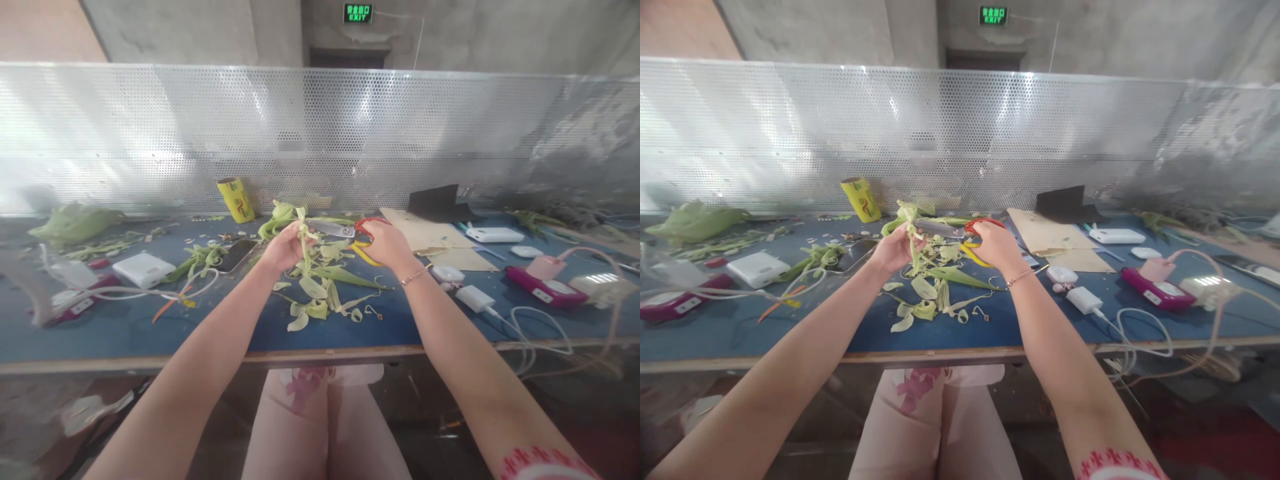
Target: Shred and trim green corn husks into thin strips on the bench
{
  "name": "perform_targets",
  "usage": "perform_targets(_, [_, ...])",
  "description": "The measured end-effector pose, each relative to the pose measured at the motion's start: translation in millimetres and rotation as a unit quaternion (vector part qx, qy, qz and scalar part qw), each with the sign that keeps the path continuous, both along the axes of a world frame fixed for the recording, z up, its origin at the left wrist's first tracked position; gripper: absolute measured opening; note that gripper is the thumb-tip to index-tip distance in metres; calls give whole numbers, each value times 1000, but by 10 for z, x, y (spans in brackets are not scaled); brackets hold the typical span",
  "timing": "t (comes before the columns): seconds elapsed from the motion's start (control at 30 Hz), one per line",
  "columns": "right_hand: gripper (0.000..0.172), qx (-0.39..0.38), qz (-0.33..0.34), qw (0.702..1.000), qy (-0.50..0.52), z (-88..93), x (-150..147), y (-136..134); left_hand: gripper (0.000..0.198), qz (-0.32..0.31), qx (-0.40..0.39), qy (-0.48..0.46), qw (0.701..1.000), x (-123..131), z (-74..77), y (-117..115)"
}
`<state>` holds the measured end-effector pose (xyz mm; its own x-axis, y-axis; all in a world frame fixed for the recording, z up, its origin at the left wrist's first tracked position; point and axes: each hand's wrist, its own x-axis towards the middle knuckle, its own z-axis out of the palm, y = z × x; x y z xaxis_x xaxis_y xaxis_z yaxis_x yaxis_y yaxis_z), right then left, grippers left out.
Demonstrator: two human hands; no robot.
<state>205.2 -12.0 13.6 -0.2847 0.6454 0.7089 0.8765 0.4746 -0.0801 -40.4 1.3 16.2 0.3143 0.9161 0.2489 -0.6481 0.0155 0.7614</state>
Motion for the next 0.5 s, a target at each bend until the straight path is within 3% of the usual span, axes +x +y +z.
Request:
perform_targets(0.2, [39, 18, 4, 1000, 20, -20, -32, -20, 20, -1, -24, -39, 999, 27, 41, -55])
perform_targets(0.5, [44, 108, 15, 994, 2, 11, -57, -81, 22, -40, -31, -73, 996, 39, 120, -182])
